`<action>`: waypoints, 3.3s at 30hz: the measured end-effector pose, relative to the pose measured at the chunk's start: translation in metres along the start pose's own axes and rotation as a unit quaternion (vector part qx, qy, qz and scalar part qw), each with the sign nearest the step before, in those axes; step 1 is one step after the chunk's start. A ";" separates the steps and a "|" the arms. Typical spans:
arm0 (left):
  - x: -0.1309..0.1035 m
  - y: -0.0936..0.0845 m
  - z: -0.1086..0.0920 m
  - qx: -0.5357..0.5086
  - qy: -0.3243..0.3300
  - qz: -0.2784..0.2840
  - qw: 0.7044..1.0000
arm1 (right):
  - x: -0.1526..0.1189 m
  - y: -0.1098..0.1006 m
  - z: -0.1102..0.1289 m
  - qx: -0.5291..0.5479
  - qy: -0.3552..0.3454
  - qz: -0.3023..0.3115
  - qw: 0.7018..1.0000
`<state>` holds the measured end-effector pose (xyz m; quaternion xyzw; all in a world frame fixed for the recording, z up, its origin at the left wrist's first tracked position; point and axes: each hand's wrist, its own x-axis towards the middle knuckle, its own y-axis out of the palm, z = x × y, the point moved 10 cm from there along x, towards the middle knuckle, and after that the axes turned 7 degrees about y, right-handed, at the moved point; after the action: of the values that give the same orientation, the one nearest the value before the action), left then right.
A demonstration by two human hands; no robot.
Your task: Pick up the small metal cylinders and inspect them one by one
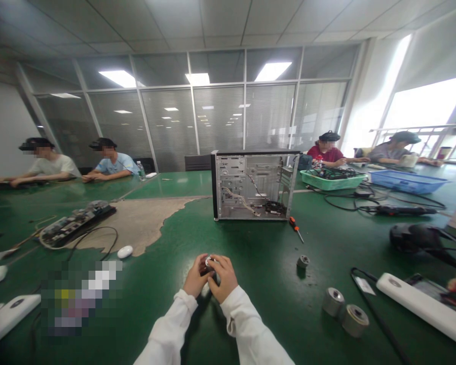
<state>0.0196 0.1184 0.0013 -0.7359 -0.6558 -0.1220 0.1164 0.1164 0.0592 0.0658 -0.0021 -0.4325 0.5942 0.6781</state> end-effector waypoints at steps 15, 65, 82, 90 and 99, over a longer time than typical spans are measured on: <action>0.001 0.002 0.005 0.012 0.000 0.013 1.000 | 0.001 -0.001 0.005 0.014 -0.016 -0.005 1.000; -0.003 0.002 -0.009 0.050 -0.030 0.012 0.998 | -0.013 -0.012 -0.109 -0.108 0.129 0.129 0.977; -0.002 0.002 -0.006 0.026 -0.040 0.002 0.999 | -0.014 -0.011 -0.109 -0.112 0.141 0.127 0.975; -0.002 0.001 -0.007 0.026 -0.040 -0.003 0.999 | -0.014 -0.012 -0.109 -0.112 0.140 0.125 0.976; -0.002 0.002 -0.006 0.024 -0.030 0.002 0.999 | -0.014 -0.011 -0.109 -0.116 0.142 0.132 0.974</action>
<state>0.0214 0.1149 0.0060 -0.7373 -0.6604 -0.0842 0.1147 0.1905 0.1010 -0.0052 -0.2220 -0.3942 0.6176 0.6434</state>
